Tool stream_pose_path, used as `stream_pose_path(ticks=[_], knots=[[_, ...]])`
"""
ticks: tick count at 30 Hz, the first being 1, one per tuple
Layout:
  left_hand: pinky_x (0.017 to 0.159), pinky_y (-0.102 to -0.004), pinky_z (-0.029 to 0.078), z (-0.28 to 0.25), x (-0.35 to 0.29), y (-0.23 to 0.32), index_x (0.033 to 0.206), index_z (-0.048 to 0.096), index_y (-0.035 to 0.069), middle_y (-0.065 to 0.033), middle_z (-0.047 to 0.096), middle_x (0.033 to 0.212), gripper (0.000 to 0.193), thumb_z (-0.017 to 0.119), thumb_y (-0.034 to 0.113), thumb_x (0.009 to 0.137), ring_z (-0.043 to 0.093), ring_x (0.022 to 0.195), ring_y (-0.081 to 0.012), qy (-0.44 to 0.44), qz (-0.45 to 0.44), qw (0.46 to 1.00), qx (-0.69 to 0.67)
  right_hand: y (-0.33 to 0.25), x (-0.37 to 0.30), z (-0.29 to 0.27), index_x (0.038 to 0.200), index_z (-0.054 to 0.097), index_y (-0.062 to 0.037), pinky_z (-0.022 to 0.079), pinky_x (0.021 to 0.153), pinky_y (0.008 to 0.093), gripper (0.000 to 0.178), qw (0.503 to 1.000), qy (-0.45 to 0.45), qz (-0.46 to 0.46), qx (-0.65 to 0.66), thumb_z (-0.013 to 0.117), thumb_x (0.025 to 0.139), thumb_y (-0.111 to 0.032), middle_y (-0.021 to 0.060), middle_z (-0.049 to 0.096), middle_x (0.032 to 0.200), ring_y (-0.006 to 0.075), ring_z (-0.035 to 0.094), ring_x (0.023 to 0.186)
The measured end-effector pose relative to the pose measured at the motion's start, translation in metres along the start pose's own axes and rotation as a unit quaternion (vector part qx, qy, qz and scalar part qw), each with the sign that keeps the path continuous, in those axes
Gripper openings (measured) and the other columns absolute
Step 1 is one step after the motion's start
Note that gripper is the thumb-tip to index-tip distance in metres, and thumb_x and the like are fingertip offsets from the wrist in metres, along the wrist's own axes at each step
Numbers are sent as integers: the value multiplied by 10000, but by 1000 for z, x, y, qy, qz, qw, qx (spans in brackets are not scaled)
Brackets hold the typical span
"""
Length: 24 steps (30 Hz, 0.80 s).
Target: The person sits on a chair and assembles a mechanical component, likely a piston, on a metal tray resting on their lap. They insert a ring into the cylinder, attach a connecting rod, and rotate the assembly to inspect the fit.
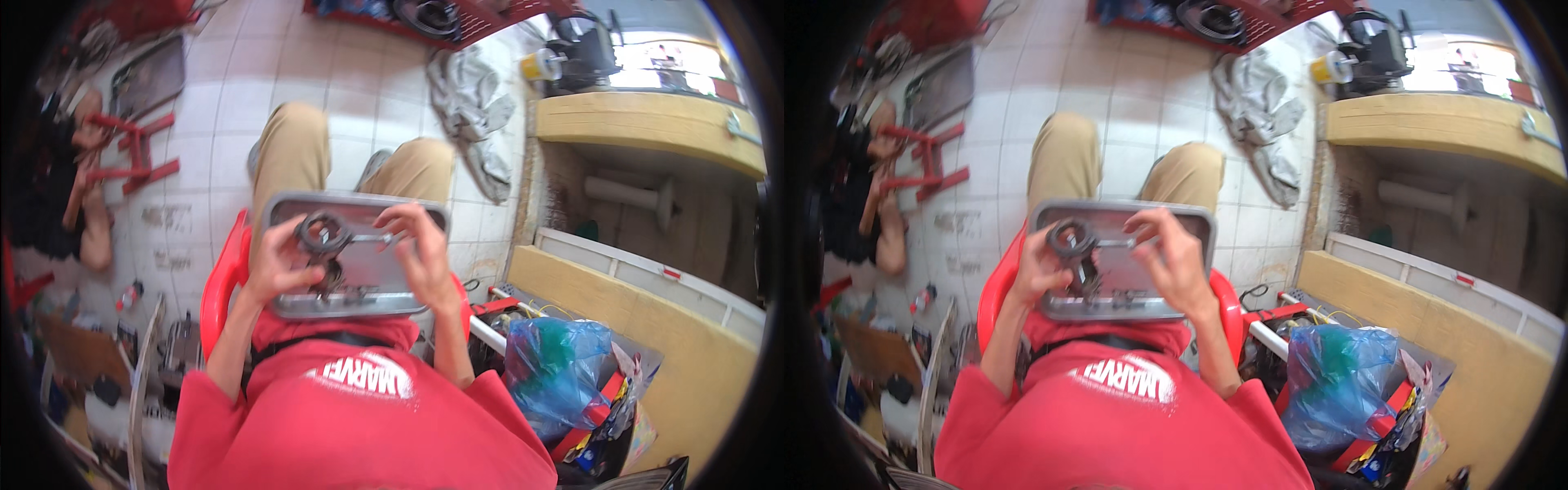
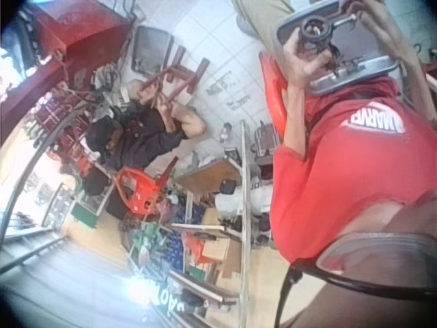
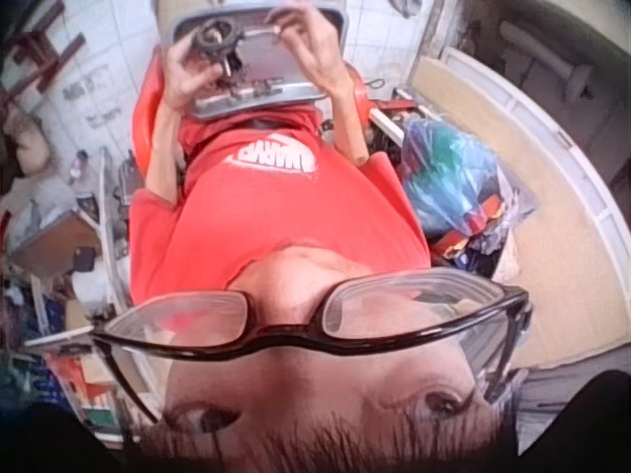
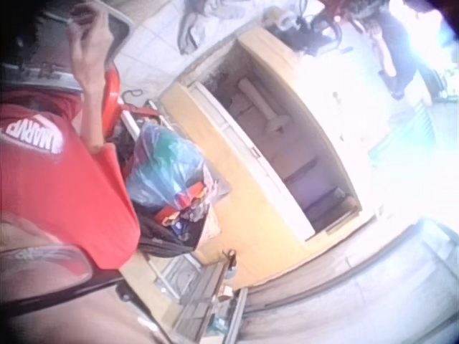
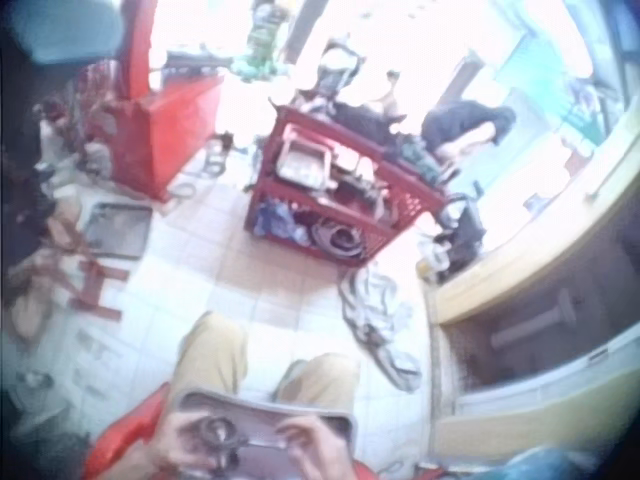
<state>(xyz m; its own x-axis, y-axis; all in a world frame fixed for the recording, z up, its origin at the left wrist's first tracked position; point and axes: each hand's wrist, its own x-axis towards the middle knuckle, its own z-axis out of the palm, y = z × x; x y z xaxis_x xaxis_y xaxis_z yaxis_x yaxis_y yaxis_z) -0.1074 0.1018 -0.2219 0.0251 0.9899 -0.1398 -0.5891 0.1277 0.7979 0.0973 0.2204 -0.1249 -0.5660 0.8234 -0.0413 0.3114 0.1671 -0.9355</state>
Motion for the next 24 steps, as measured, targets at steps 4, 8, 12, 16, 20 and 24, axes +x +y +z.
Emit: stream_pose_path(ticks=[4, 8, 12, 16, 20, 24], knots=[[918, -353, 562, 9, 1, 10, 1244, 589, -69, -107, 645, 1121, 657, 914, 232, 759, 692, 1039, -225, 10, -1, 1000, -18, 6, 0, -19, 1028, 628, -49, 507, 654, 343, 127, 984, -98, -62, -137, 676, 939, -126, 103, 662, 836, 281, 678, 748], [936, -384, 572, 16, 1, 12, 1233, 587, -61, -130, 661, 1124, 648, 917, 189, 734, 698, 1032, -242, 24, -30, 999, -39, -10, 0, -11, 1183, 570, -41, 500, 638, 300, 267, 996, -24, -69, -53, 683, 945, -81, 84, 685, 951, 168, 679, 745], [953, -396, 573, 14, 4, 11, 1266, 561, -61, -153, 688, 1125, 674, 909, 168, 735, 700, 1034, -252, 1, -20, 999, -31, -8, -10, -11, 1316, 509, -52, 478, 612, 272, 498, 999, -19, 48, 10, 763, 887, -76, 84, 696, 1089, 128, 688, 756], [943, -385, 577, 19, 3, 12, 1266, 561, -60, -152, 687, 1129, 663, 905, 171, 749, 702, 1024, -244, 6, -22, 999, -32, -11, -2, -10, 1431, 378, -42, 452, 560, 241, 639, 995, 24, -94, -21, 737, 903, -23, 105, 695, 1063, 113, 627, 635], [929, -369, 581, 20, 1, 10, 1278, 555, -63, -150, 691, 1119, 665, 901, 179, 763, 702, 1017, -235, 10, -22, 999, -45, -11, -10, -16, 1427, 371, -41, 442, 539, 239, 641, 999, -24, 26, -33, 744, 905, -41, 86, 715, 1013, 106, 622, 595], [933, -369, 581, 20, 1, 11, 1289, 548, -67, -150, 695, 1111, 671, 897, 177, 770, 703, 1018, -235, 14, -20, 999, -43, -10, -13, -12, 1411, 379, -37, 444, 540, 232, 628, 1000, 2, -23, 0, 748, 904, -46, 78, 731, 1007, 89, 636, 612]])
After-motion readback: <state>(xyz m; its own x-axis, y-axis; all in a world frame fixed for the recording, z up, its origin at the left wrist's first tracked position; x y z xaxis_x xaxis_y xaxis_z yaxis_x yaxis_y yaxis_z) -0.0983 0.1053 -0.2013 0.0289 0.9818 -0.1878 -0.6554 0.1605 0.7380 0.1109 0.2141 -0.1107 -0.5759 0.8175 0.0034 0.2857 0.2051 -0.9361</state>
